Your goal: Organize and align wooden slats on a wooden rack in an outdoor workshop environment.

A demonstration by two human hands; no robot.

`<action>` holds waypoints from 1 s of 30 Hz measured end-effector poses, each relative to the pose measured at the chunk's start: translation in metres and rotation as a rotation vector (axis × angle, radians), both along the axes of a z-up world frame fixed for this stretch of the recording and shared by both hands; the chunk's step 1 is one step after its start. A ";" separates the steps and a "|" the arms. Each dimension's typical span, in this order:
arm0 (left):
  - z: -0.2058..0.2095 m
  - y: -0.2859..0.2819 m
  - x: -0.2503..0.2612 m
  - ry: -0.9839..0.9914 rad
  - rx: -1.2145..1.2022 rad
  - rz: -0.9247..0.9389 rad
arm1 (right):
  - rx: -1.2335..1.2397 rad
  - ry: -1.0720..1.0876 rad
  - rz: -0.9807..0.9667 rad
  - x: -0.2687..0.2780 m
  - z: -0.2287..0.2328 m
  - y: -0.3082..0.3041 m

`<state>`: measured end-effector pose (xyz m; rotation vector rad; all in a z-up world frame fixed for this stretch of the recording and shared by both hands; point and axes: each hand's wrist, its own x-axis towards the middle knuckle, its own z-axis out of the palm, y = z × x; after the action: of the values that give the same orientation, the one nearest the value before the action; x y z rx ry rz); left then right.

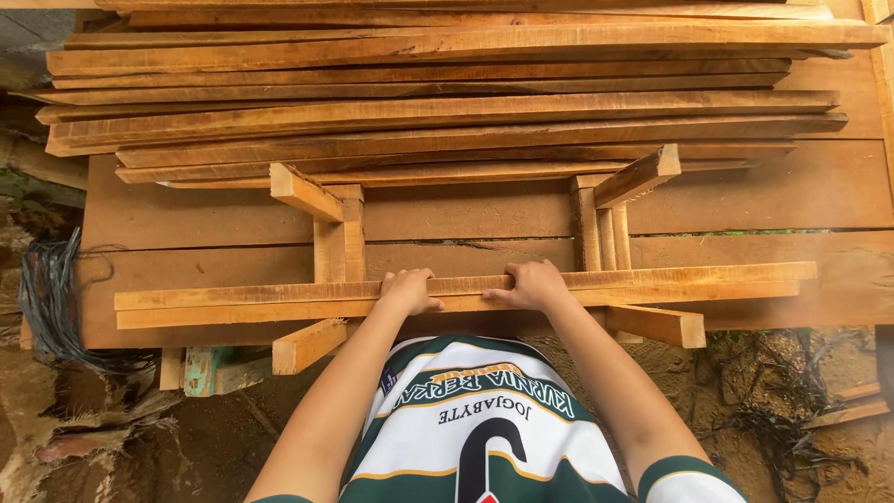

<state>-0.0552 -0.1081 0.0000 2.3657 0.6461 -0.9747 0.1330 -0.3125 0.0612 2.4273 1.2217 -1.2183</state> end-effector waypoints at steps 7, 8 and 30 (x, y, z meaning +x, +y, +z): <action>0.004 -0.003 0.000 0.004 0.024 -0.001 | -0.047 0.029 -0.069 0.003 0.005 0.002; 0.004 -0.004 0.000 0.011 0.082 -0.007 | -0.015 0.016 -0.059 0.004 0.000 0.004; 0.017 -0.006 -0.011 -0.009 0.185 0.080 | 0.419 -0.081 -0.030 -0.013 -0.040 -0.028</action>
<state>-0.0657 -0.1142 0.0166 2.4802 0.8535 -0.9029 0.1195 -0.3410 0.0216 2.7575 1.5514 -0.9329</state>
